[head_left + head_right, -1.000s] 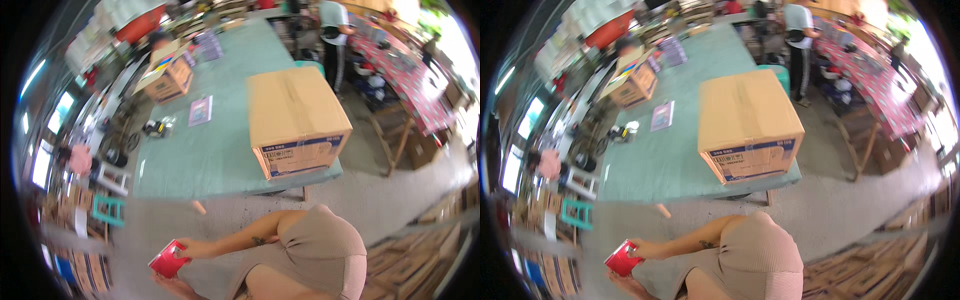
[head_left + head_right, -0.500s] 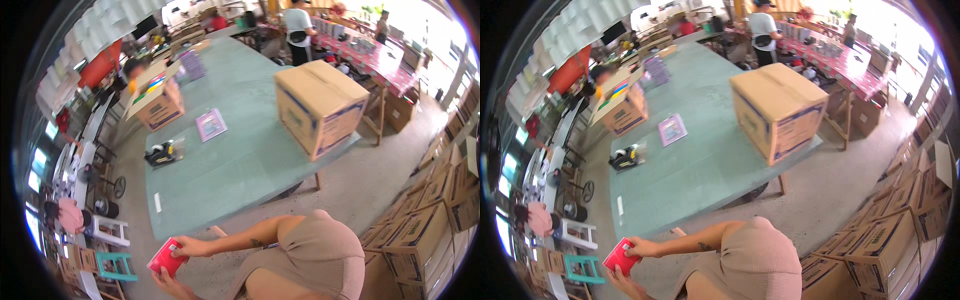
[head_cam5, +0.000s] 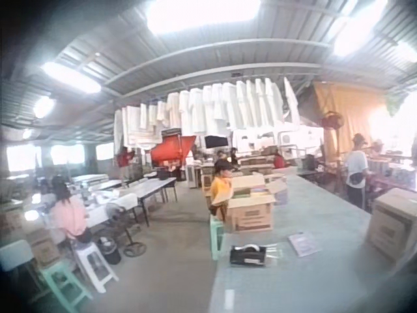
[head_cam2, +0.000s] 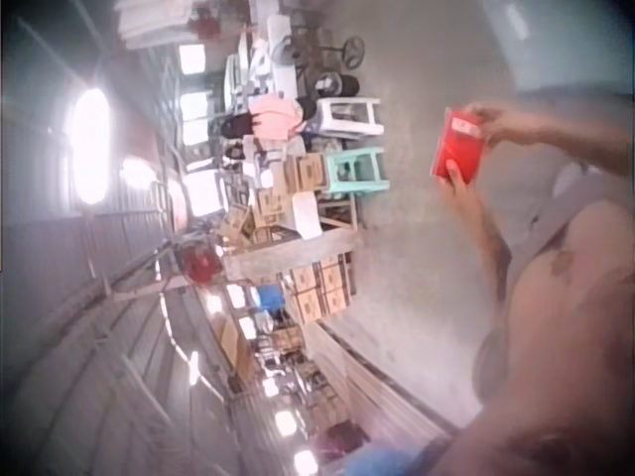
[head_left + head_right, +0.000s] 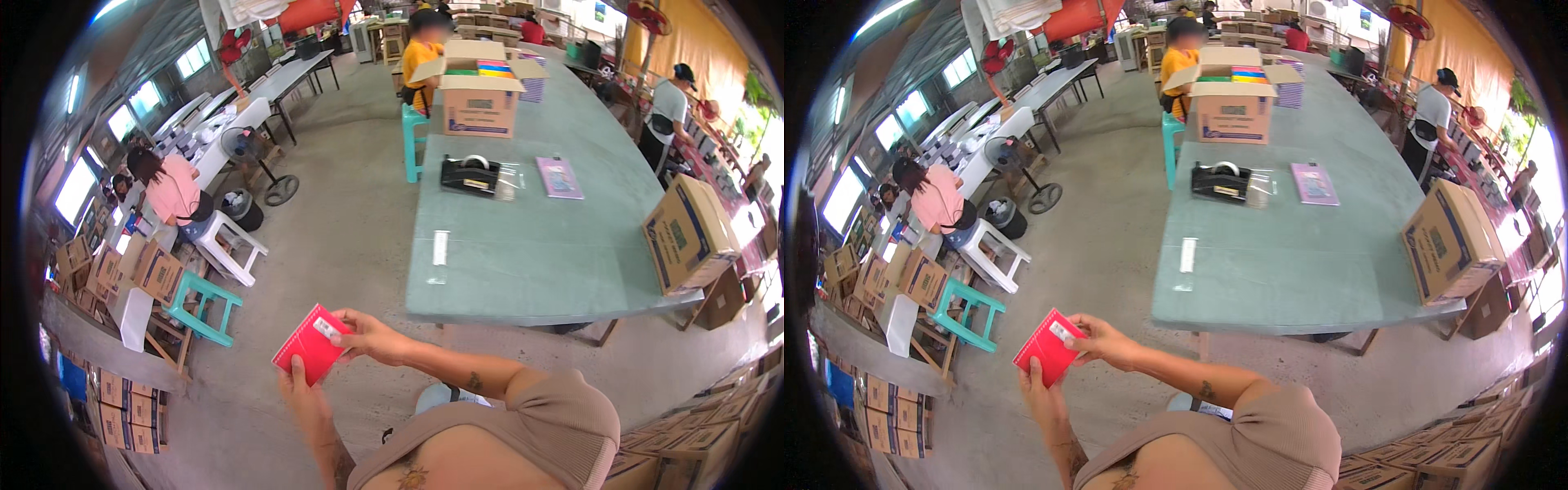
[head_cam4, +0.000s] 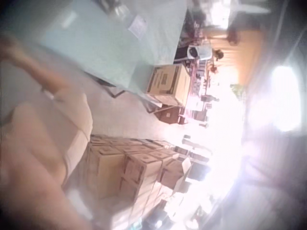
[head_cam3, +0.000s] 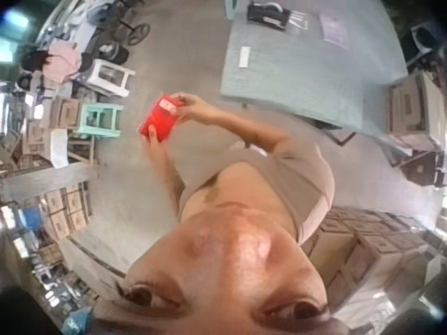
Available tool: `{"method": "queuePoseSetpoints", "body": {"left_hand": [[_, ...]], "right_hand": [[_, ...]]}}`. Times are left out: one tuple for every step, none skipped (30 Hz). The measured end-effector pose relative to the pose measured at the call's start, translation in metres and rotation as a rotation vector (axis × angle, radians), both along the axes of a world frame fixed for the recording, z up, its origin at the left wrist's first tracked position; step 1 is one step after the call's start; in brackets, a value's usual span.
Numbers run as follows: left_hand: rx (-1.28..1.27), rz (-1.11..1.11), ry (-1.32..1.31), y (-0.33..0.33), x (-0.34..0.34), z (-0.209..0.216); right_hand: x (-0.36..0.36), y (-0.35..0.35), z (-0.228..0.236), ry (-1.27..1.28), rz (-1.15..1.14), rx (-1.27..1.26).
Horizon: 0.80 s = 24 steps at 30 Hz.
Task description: The person trims the excess spiral coil from stacks of notebooks using a pair of snips, then carries a few notebooks across a warehouse to a different table to show them to other workers before returning to the original workstation.
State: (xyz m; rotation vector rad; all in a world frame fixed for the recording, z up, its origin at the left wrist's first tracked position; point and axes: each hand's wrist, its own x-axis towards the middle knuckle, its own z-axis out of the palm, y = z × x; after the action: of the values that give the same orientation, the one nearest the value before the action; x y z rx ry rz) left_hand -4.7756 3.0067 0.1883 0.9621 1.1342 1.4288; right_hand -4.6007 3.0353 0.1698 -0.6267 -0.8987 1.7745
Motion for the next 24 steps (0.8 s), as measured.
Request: {"method": "queuePoseSetpoints", "body": {"left_hand": [[-0.006,0.026,-0.006,0.021,-0.004,0.006],[0.021,-0.007,-0.040,0.047,-0.008,0.005],[0.053,-0.031,-0.077,0.076,-0.013,-0.001],[0.084,-0.057,-0.113,0.104,-0.016,-0.009],[0.076,-0.058,-0.128,0.131,-0.017,-0.019],[0.077,-0.062,-0.146,0.160,-0.013,-0.027],[0.078,-0.067,-0.164,0.190,-0.010,-0.034],[0.087,-0.079,-0.175,0.220,-0.012,-0.041],[0.101,-0.102,-0.190,0.251,-0.011,-0.045],[0.114,-0.122,-0.203,0.282,-0.013,-0.048],[0.109,-0.123,-0.201,0.310,-0.020,-0.047],[0.116,-0.132,-0.213,0.339,-0.021,-0.039],[0.124,-0.138,-0.223,0.373,-0.020,-0.030],[0.104,-0.147,-0.185,0.403,-0.024,-0.031],[0.085,-0.156,-0.146,0.436,-0.028,-0.029],[0.067,-0.164,-0.106,0.468,-0.034,-0.026],[0.056,-0.209,-0.105,0.498,-0.036,-0.027],[0.047,-0.254,-0.105,0.527,-0.039,-0.026],[0.039,-0.302,-0.106,0.555,-0.042,-0.027],[0.011,-0.315,-0.101,0.582,-0.044,-0.031],[-0.017,-0.331,-0.097,0.606,-0.047,-0.037],[-0.045,-0.350,-0.092,0.631,-0.047,-0.043],[-0.059,-0.351,-0.098,0.659,-0.046,-0.047],[-0.073,-0.352,-0.105,0.687,-0.040,-0.053]], "right_hand": [[-0.012,0.019,-0.001,0.064,-0.025,-0.031],[-0.024,0.040,-0.006,0.091,-0.074,-0.075],[-0.037,0.060,-0.009,0.120,-0.126,-0.073],[-0.048,0.080,-0.014,0.148,-0.182,-0.074],[-0.056,0.103,-0.020,0.173,-0.237,-0.070],[-0.060,0.129,-0.028,0.176,-0.320,-0.073],[-0.061,0.153,-0.036,0.169,-0.363,-0.088],[-0.063,0.180,-0.041,0.168,-0.396,-0.098],[-0.063,0.210,-0.043,0.165,-0.439,-0.101],[-0.068,0.239,-0.046,0.172,-0.452,-0.109],[-0.076,0.269,-0.052,0.188,-0.461,-0.124],[-0.074,0.304,-0.046,0.193,-0.477,-0.121],[-0.071,0.344,-0.038,0.168,-0.470,-0.090],[-0.074,0.370,-0.041,0.151,-0.468,-0.110],[-0.077,0.396,-0.043,0.134,-0.465,-0.128],[-0.078,0.428,-0.043,0.141,-0.455,-0.109],[-0.076,0.455,-0.044,0.151,-0.460,-0.122],[-0.075,0.482,-0.044,0.162,-0.467,-0.134],[-0.073,0.507,-0.044,0.173,-0.476,-0.144],[-0.070,0.531,-0.044,0.181,-0.502,-0.141],[-0.065,0.554,-0.043,0.190,-0.531,-0.137],[-0.060,0.578,-0.044,0.198,-0.562,-0.132],[-0.056,0.606,-0.048,0.181,-0.576,-0.147],[-0.051,0.635,-0.054,0.164,-0.590,-0.161]]}}
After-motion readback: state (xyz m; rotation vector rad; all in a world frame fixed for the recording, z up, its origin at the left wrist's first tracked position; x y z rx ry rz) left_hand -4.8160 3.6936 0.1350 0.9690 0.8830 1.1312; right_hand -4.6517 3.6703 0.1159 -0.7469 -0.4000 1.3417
